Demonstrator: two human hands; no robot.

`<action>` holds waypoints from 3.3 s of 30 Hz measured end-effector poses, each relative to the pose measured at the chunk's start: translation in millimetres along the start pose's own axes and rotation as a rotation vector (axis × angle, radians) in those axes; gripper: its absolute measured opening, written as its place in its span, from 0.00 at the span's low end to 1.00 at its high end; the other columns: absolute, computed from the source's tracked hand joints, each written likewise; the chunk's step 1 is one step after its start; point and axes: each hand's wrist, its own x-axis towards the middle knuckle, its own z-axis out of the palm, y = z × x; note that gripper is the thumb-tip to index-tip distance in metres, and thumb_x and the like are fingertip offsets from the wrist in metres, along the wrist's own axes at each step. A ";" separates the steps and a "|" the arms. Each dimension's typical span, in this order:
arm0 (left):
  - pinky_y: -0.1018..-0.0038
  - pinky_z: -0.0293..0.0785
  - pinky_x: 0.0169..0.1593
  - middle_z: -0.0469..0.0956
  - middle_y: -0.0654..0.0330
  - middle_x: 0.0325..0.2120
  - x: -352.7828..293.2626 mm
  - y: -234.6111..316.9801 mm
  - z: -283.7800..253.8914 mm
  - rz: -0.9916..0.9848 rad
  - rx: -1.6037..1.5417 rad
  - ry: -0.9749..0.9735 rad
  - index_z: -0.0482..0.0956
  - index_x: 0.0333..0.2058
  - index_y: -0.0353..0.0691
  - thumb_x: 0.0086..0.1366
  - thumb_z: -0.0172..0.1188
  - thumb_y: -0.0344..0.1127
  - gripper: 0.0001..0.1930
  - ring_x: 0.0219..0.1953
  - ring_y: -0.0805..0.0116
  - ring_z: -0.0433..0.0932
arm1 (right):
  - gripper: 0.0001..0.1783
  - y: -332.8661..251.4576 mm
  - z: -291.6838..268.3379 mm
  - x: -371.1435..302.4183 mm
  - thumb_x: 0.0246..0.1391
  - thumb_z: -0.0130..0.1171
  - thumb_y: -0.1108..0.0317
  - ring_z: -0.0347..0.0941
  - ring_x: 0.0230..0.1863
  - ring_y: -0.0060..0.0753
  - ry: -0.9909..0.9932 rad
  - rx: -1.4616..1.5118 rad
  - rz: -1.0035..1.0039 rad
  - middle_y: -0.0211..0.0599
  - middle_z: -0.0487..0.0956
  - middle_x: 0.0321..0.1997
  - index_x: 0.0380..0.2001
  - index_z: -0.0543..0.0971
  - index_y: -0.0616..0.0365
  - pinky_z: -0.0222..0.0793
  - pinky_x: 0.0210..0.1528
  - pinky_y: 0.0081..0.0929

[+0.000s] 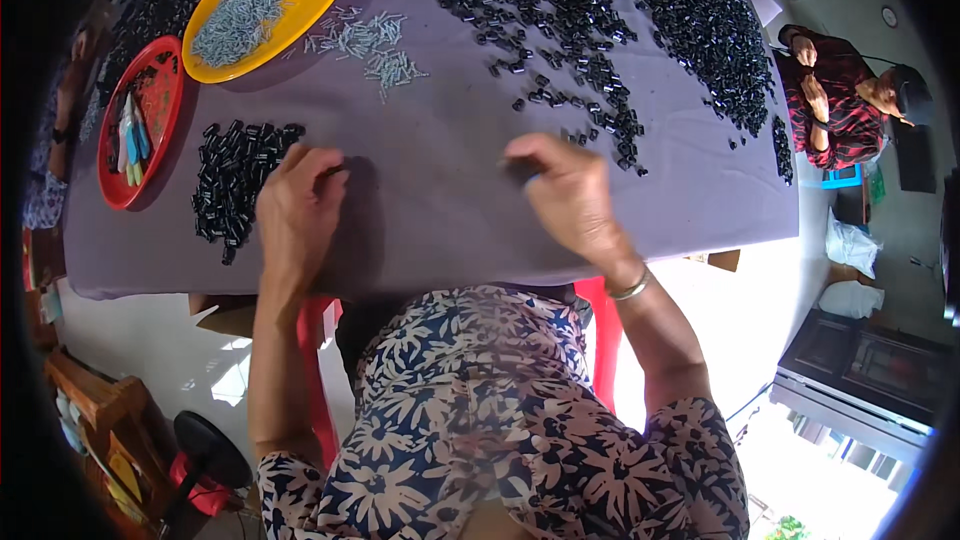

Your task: Manually joining small black plastic components with tiny metal inserts at an assembly table.

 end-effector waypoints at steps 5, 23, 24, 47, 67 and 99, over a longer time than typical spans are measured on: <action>0.68 0.74 0.35 0.76 0.54 0.31 -5.8 -9.9 -30.4 -0.122 0.299 0.000 0.79 0.37 0.34 0.55 0.65 0.22 0.10 0.30 0.56 0.79 | 0.15 28.4 -68.5 38.8 0.45 0.55 0.85 0.78 0.31 0.35 -0.051 -0.337 -0.046 0.37 0.79 0.32 0.38 0.80 0.61 0.73 0.36 0.28; 0.80 0.72 0.37 0.76 0.65 0.32 -15.8 33.9 52.9 -0.120 -0.600 -0.126 0.79 0.43 0.37 0.63 0.65 0.25 0.09 0.33 0.80 0.74 | 0.13 -32.2 -9.1 52.7 0.36 0.59 0.85 0.72 0.23 0.34 -0.360 -0.183 -0.328 0.36 0.75 0.26 0.30 0.76 0.61 0.69 0.27 0.28; 0.81 0.72 0.37 0.76 0.65 0.34 -15.1 36.0 53.0 -0.231 -0.842 -0.158 0.79 0.43 0.37 0.64 0.64 0.25 0.09 0.34 0.80 0.75 | 0.13 -37.5 1.4 51.0 0.36 0.59 0.85 0.72 0.23 0.34 -0.358 -0.183 -0.327 0.36 0.75 0.26 0.30 0.76 0.61 0.69 0.27 0.28; 0.80 0.75 0.35 0.82 0.62 0.32 -7.0 8.4 25.4 -0.536 -1.157 -0.282 0.81 0.43 0.33 0.68 0.62 0.34 0.10 0.32 0.76 0.81 | 0.12 -30.2 59.9 62.2 0.50 0.62 0.86 0.73 0.31 0.17 -0.371 0.492 -0.127 0.27 0.78 0.32 0.37 0.82 0.61 0.68 0.31 0.15; 0.84 0.69 0.30 0.75 0.64 0.34 -5.7 -12.0 30.8 -0.131 -0.672 0.053 0.82 0.40 0.34 0.66 0.61 0.25 0.05 0.29 0.81 0.71 | 0.14 -13.4 80.6 147.4 0.39 0.56 0.87 0.76 0.30 0.34 -0.423 -0.186 -0.316 0.37 0.77 0.28 0.32 0.80 0.63 0.73 0.34 0.29; 0.81 0.72 0.33 0.73 0.65 0.32 -0.9 -3.2 28.7 -0.286 -0.772 0.041 0.80 0.40 0.32 0.68 0.57 0.26 0.05 0.31 0.80 0.76 | 0.04 -35.0 85.1 90.4 0.59 0.57 0.81 0.72 0.34 0.15 -0.360 0.528 -0.070 0.24 0.76 0.35 0.36 0.78 0.62 0.71 0.34 0.16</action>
